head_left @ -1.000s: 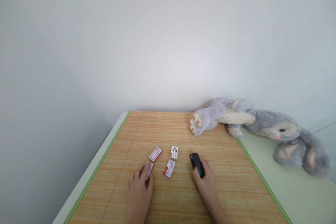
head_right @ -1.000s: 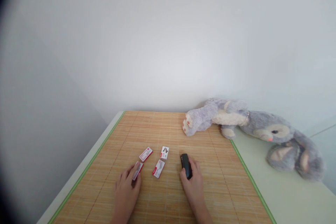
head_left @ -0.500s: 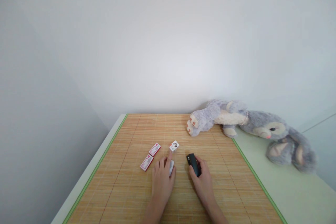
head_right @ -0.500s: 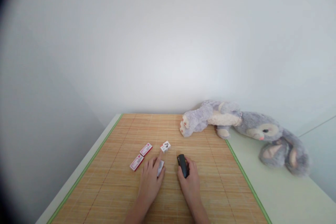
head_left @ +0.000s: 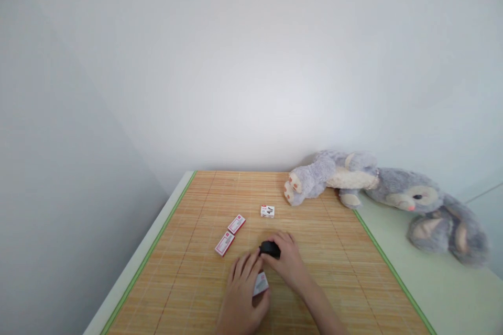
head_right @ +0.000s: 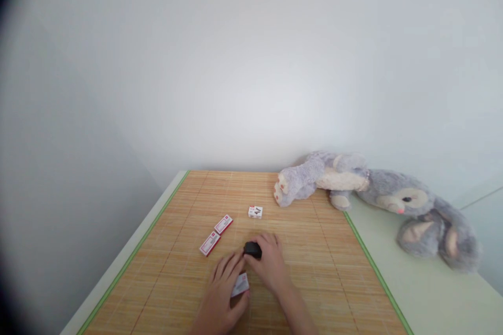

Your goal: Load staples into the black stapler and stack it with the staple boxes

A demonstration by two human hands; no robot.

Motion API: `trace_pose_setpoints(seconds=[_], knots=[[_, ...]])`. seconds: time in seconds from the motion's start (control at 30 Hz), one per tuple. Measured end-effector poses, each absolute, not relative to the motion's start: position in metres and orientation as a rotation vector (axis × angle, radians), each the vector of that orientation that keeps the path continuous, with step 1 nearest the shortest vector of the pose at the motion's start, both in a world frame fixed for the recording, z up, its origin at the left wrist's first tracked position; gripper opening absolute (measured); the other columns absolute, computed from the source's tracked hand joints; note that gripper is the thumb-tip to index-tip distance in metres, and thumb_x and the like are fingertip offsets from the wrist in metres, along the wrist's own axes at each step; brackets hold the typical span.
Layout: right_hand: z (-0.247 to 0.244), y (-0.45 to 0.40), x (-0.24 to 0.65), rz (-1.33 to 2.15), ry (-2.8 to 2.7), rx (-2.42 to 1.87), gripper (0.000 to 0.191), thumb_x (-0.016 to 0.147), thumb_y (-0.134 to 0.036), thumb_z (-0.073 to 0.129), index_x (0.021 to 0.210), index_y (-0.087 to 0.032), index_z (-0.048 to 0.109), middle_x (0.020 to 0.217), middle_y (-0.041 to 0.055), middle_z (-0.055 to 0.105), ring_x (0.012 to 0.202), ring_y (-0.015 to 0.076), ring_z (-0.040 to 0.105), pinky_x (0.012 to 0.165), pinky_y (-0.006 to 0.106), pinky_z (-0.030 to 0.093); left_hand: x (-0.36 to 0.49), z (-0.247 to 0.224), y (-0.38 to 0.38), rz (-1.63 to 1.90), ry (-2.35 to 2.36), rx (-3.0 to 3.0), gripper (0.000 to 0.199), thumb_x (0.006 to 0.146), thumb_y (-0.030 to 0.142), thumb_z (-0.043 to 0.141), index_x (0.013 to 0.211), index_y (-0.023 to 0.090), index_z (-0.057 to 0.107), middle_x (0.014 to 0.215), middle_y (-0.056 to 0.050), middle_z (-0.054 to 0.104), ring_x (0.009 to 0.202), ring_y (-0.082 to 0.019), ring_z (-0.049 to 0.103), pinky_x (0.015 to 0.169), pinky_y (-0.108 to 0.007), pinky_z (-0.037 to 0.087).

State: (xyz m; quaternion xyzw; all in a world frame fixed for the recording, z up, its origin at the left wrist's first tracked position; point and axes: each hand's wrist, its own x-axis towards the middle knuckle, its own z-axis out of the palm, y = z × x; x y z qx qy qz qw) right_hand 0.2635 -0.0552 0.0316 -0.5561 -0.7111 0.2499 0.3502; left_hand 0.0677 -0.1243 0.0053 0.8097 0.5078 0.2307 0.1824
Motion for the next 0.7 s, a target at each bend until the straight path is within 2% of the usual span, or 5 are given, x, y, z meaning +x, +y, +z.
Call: trace_pose_setpoints(seconds=[0.17, 0.37, 0.53, 0.63, 0.7], knots=[[0.028, -0.047, 0.237, 0.879, -1.261, -1.234, 0.026, 0.075, -0.042, 0.082, 0.093, -0.026, 0.075, 0.101, 0.0040, 0.074, 0.103, 0.0275, 0.066, 0.105, 0.046, 0.045, 0.072, -0.002, -0.117, 0.669, 1.616, 2.223, 0.066, 0.098, 0.036, 0.053, 0.162, 0.032, 0.035, 0.166, -0.004, 0.039, 0.153, -0.030, 0.036, 0.126, -0.055, 0.028], [0.009, -0.044, 0.273, 0.970, -0.750, -1.081, 0.047, 0.098, -0.057, 0.038, 0.117, -0.026, 0.068, 0.127, 0.0071, 0.072, 0.127, 0.0271, 0.063, 0.111, 0.050, 0.048, 0.075, 0.002, -0.106, 0.675, 1.662, 2.213, 0.073, 0.096, 0.046, 0.059, 0.163, 0.033, 0.030, 0.169, -0.005, 0.035, 0.155, -0.033, 0.030, 0.127, -0.059, 0.021], [-0.004, -0.069, 0.319, 1.172, -0.426, -1.081, 0.043, 0.090, -0.058, 0.051, 0.112, -0.026, 0.069, 0.123, 0.0098, 0.074, 0.124, 0.0297, 0.067, 0.111, 0.052, 0.051, 0.051, 0.002, -0.108, 0.676, 1.508, 2.171, 0.082, 0.091, 0.043, 0.068, 0.163, 0.031, 0.029, 0.169, -0.007, 0.033, 0.155, -0.032, 0.030, 0.128, -0.058, 0.024], [-0.006, -0.104, 0.326, 1.240, -0.402, -1.209, 0.047, 0.084, -0.058, 0.064, 0.119, -0.026, 0.065, 0.115, 0.0078, 0.076, 0.109, 0.0265, 0.073, 0.097, 0.043, 0.060, 0.028, 0.003, -0.116, 0.685, 1.423, 2.137, 0.071, 0.083, 0.037, 0.077, 0.149, 0.033, 0.051, 0.164, -0.007, 0.040, 0.150, -0.033, 0.038, 0.123, -0.053, 0.036], [-0.007, -0.127, 0.317, 1.467, -0.427, -1.343, 0.056, 0.079, -0.058, 0.073, 0.123, -0.024, 0.063, 0.093, 0.0036, 0.075, 0.075, 0.0203, 0.074, 0.072, 0.034, 0.062, 0.021, 0.006, -0.119, 0.662, 1.392, 2.131, 0.049, 0.084, 0.035, 0.077, 0.131, 0.035, 0.065, 0.154, -0.005, 0.051, 0.143, -0.033, 0.046, 0.119, -0.051, 0.042]])
